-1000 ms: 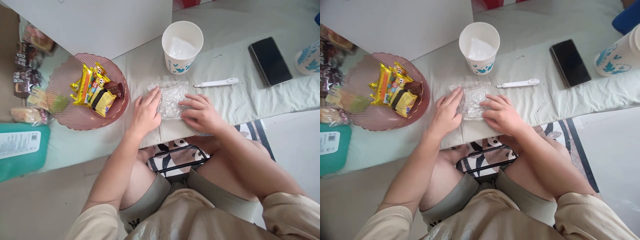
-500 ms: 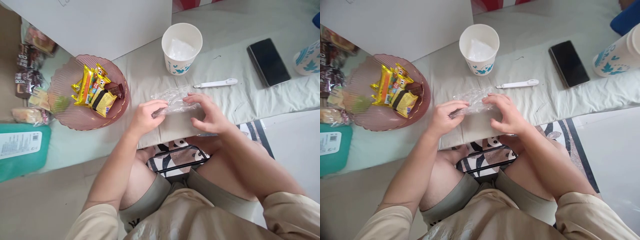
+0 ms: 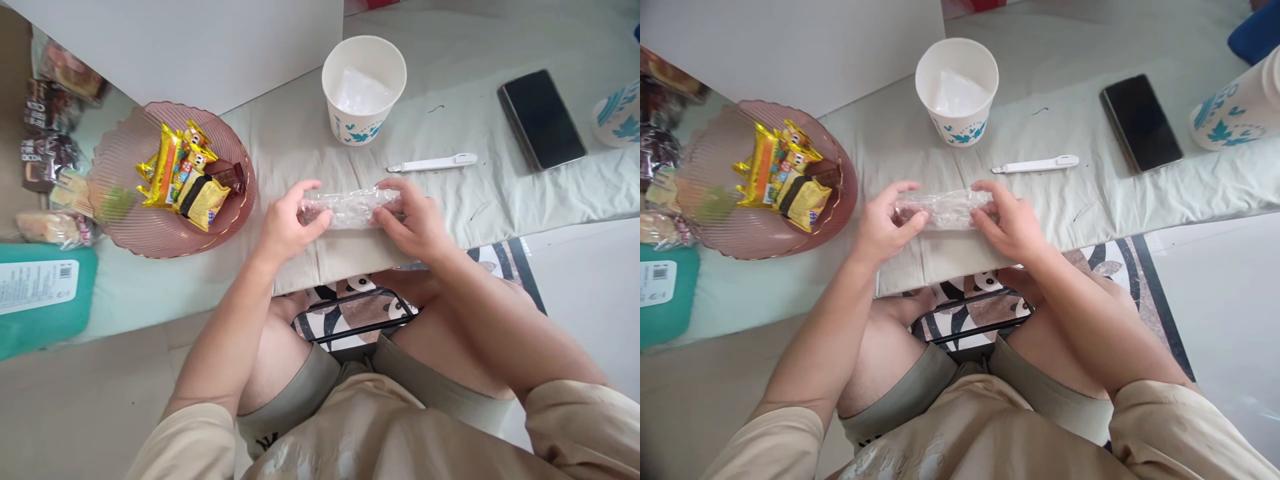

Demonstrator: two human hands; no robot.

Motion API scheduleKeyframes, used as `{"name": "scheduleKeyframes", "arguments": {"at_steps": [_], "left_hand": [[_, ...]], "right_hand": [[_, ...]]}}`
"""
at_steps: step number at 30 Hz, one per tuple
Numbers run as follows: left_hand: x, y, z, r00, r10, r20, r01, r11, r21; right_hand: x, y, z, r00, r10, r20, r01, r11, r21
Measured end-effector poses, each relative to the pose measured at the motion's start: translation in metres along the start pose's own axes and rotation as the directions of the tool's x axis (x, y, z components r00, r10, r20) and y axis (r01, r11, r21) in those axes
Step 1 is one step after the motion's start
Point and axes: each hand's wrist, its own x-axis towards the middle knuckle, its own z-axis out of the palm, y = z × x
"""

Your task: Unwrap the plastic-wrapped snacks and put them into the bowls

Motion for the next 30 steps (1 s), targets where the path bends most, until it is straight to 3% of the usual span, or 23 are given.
{"name": "scheduleKeyframes", "arguments": {"at_steps": [4,12,17,20,22,26,30], "left_hand": [[0.001,0.002,0.001,0.999,0.002,-0.041,0.0,0.999,0.054],[-0.001,0.003,0.002,0.999,0.048,0.02,-0.051,0.978,0.203],[-0.001,0.001,0.003,0.995,0.084,0.061,-0.099,0.946,0.31],[0.001,-0.001,0.004,0.984,0.172,0.048,-0.178,0.923,0.341],[0.003,-0.001,0.006,0.973,0.222,0.055,-0.228,0.915,0.332],[0.005,-0.001,0.008,0.968,0.195,0.157,-0.233,0.931,0.282],[0.001,-0.001,0.01,0.964,0.203,0.172,-0.222,0.97,0.097]], "right_hand": [[0.0,-0.003,0.0,1.0,-0.005,-0.008,0.004,0.999,-0.053],[-0.004,-0.005,-0.002,0.995,0.013,-0.098,-0.028,0.988,-0.15],[-0.002,0.003,-0.001,0.983,-0.088,-0.159,0.03,0.943,-0.332],[-0.002,0.004,0.002,0.982,-0.154,-0.114,0.101,0.922,-0.375],[-0.002,0.004,0.005,0.985,-0.165,-0.056,0.129,0.908,-0.399],[-0.003,0.004,0.009,0.991,-0.136,0.003,0.124,0.896,-0.427],[-0.004,0.001,0.004,0.989,-0.141,0.051,0.15,0.916,-0.371]]}}
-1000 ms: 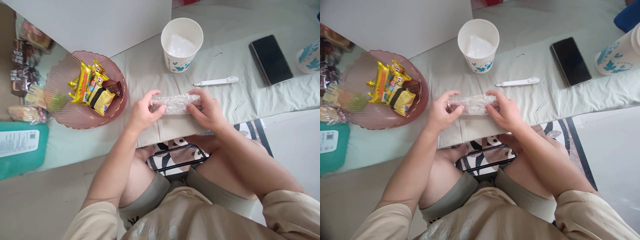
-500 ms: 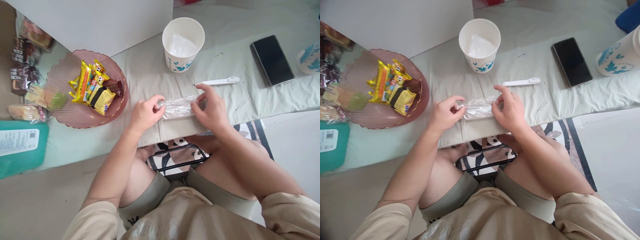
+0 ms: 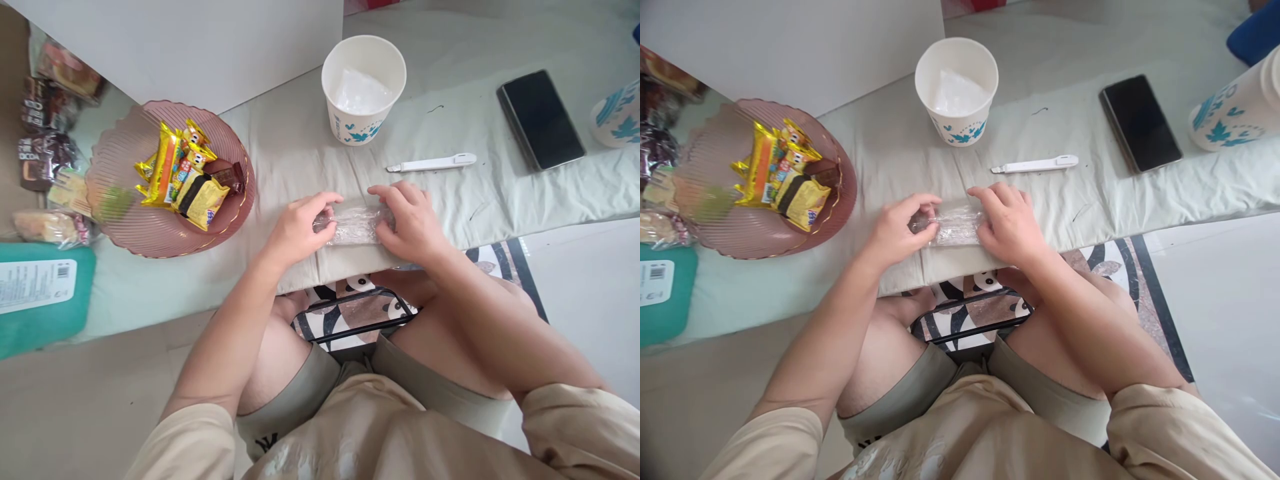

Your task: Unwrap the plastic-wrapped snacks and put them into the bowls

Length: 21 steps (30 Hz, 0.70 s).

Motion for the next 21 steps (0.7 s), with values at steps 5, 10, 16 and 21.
{"name": "scheduleKeyframes", "arguments": {"at_steps": [5,10,16,21], "left_hand": [[-0.003,0.007,-0.004,0.998,-0.051,0.032,0.058,0.941,-0.333],[0.0,0.018,-0.014,0.978,-0.017,0.209,0.129,0.834,-0.537],[0.007,0.024,-0.004,0.972,-0.169,0.162,0.231,0.582,-0.779],[0.009,0.023,0.015,0.965,-0.15,0.217,0.262,0.65,-0.713]], "right_hand": [[0.001,-0.003,-0.025,0.99,-0.12,0.07,0.095,0.953,0.286],[0.005,-0.011,-0.039,0.936,-0.115,0.333,-0.065,0.873,0.484],[0.006,-0.028,-0.024,0.927,0.046,0.373,-0.287,0.727,0.623],[0.007,-0.025,-0.014,0.938,0.187,0.292,-0.345,0.599,0.723]]}}
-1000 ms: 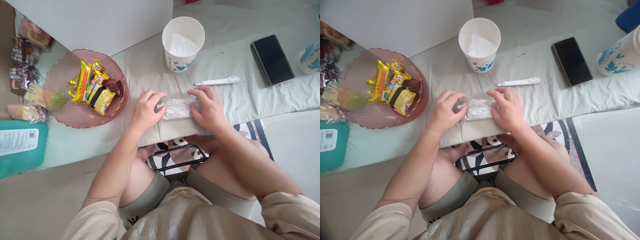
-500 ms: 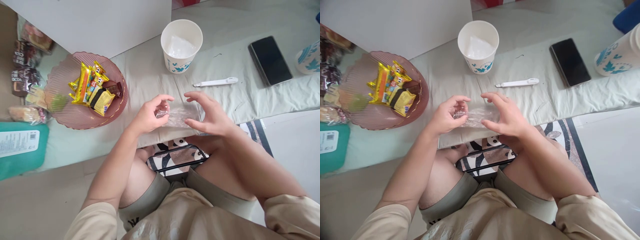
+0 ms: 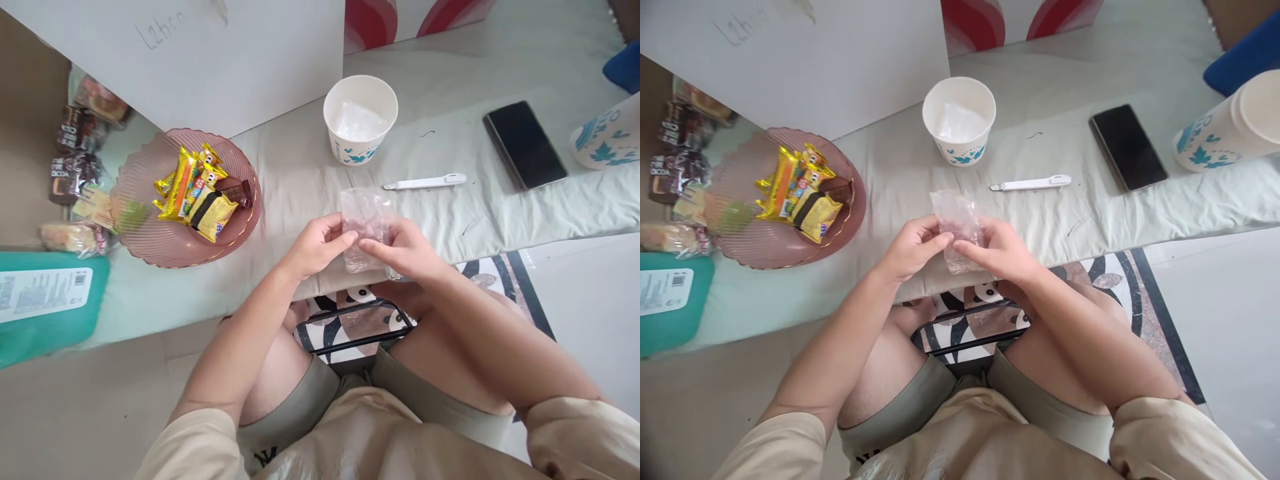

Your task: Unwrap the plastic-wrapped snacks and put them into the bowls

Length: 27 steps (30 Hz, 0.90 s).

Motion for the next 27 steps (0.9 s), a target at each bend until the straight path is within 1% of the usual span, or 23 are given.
{"name": "scheduleKeyframes", "arguments": {"at_steps": [2,3,6,8,12,14,16,17,19,21,23,25,27], "left_hand": [[0.0,-0.003,0.0,0.998,0.0,-0.058,0.005,0.996,0.085],[0.0,-0.004,-0.002,0.998,-0.015,-0.066,0.022,0.995,0.1],[-0.002,-0.003,-0.006,0.996,-0.06,-0.073,0.064,0.996,0.06],[-0.002,0.0,-0.009,0.995,-0.053,-0.082,0.053,0.999,0.006],[0.003,0.005,-0.015,0.99,0.025,-0.14,-0.03,0.999,-0.036],[0.006,0.007,-0.019,0.977,0.049,-0.206,-0.058,0.998,-0.038],[0.008,0.007,-0.024,0.969,0.019,-0.248,-0.037,0.997,-0.066],[0.009,0.007,-0.026,0.968,-0.008,-0.252,-0.014,0.996,-0.086],[0.01,0.006,-0.03,0.97,-0.03,-0.243,0.004,0.994,-0.107],[0.01,0.005,-0.031,0.968,-0.005,-0.249,-0.018,0.996,-0.088],[0.011,0.004,-0.03,0.961,0.02,-0.274,-0.042,0.997,-0.072],[0.012,0.003,-0.027,0.955,0.024,-0.296,-0.053,0.995,-0.088],[0.013,0.002,-0.024,0.951,0.025,-0.309,-0.06,0.993,-0.106]], "right_hand": [[0.002,0.004,-0.002,1.0,0.022,-0.02,-0.022,1.0,0.014],[0.002,0.005,-0.003,0.999,0.04,-0.021,-0.04,0.999,0.025],[0.006,0.009,-0.002,0.998,0.062,0.029,-0.065,0.991,0.116],[0.01,0.009,0.0,0.999,0.02,0.03,-0.025,0.98,0.2],[0.024,0.005,0.005,0.993,-0.1,-0.068,0.116,0.949,0.294],[0.031,0.0,0.006,0.993,-0.106,-0.051,0.116,0.942,0.314],[0.038,-0.005,0.007,0.995,-0.102,-0.017,0.102,0.948,0.301],[0.041,-0.008,0.008,0.994,-0.107,-0.014,0.107,0.959,0.262],[0.045,-0.012,0.011,0.992,-0.126,-0.023,0.128,0.983,0.129],[0.048,-0.013,0.015,0.989,-0.138,-0.055,0.139,0.99,0.021],[0.05,-0.011,0.018,0.987,-0.129,-0.092,0.133,0.99,0.045],[0.049,-0.008,0.019,0.988,-0.102,-0.118,0.117,0.984,0.136],[0.047,-0.006,0.018,0.994,-0.058,-0.095,0.073,0.984,0.164]]}}
